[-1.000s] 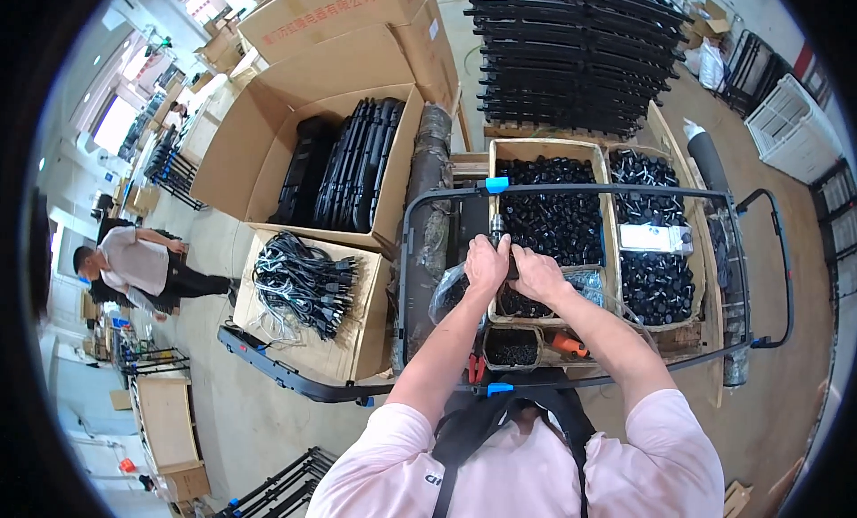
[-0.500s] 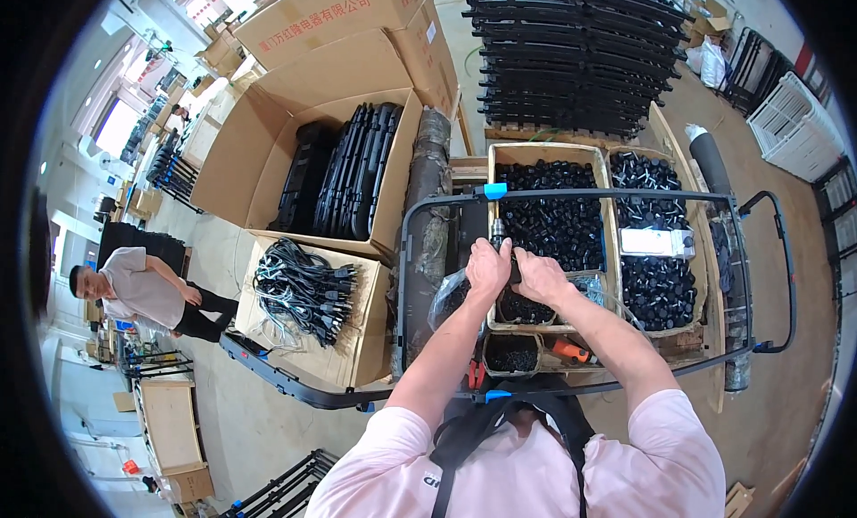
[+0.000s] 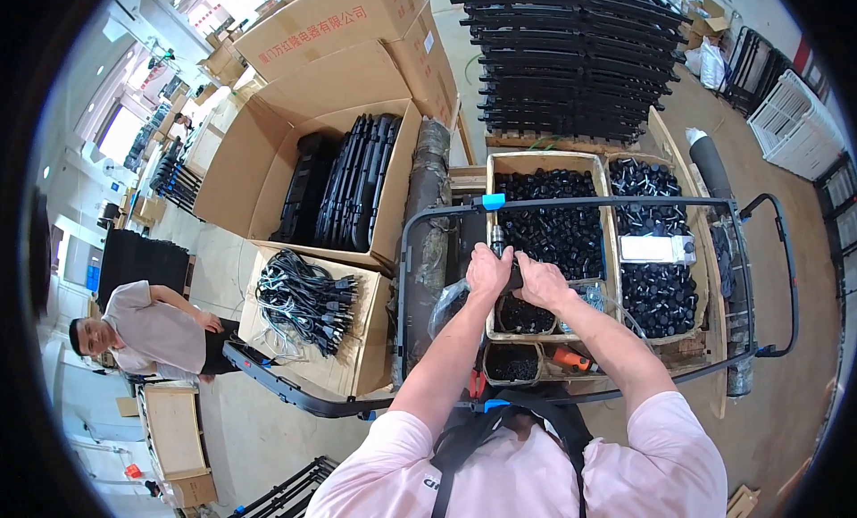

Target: Assembling various components onto a lawn mower frame using manual and power tools in a factory setting.

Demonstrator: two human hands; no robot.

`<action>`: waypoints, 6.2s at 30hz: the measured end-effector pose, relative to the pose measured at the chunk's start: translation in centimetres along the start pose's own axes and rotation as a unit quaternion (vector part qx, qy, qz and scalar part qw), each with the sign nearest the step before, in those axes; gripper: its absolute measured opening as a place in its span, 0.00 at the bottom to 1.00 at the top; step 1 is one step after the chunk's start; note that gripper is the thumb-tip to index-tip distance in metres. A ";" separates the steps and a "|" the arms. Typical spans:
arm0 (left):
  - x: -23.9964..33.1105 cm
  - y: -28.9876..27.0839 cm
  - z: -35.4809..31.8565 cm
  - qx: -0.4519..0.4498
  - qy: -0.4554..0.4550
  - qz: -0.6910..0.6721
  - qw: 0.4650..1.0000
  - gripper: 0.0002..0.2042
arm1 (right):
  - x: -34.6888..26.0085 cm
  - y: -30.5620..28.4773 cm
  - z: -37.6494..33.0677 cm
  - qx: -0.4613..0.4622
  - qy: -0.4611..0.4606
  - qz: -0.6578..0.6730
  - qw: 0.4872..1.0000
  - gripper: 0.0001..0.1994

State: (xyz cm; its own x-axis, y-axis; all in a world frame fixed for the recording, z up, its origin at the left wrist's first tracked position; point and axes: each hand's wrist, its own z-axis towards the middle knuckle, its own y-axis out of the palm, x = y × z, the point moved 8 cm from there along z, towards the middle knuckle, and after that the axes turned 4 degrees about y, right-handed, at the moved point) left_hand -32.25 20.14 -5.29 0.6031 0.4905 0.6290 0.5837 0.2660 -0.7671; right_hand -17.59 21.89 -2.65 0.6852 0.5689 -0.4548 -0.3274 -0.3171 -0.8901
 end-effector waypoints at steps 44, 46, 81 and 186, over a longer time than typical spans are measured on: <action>-0.3 -0.3 0.7 -0.020 -0.004 -0.013 1.000 0.33 | -1.1 0.7 0.2 -0.027 -0.008 0.046 0.999 0.30; -0.3 -0.3 0.5 -0.017 -0.001 -0.016 1.000 0.33 | -1.2 0.8 0.0 -0.028 -0.005 0.048 0.998 0.30; -4.4 -8.1 -37.2 0.037 0.002 -0.305 0.952 0.23 | -15.2 -3.3 -32.3 0.020 -0.145 0.030 0.989 0.35; -16.4 -0.2 -44.5 -0.077 -0.098 -0.255 0.959 0.27 | -14.1 11.0 -41.2 -0.121 0.065 0.042 0.990 0.43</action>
State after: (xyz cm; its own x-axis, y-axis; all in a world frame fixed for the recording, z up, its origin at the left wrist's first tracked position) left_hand -18.08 -24.87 -9.88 0.1129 0.4804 0.8698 0.8583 0.3939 -0.3289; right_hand -4.08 -20.88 -4.73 0.7452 0.4359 -0.5047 -0.2318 -0.5403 -0.8089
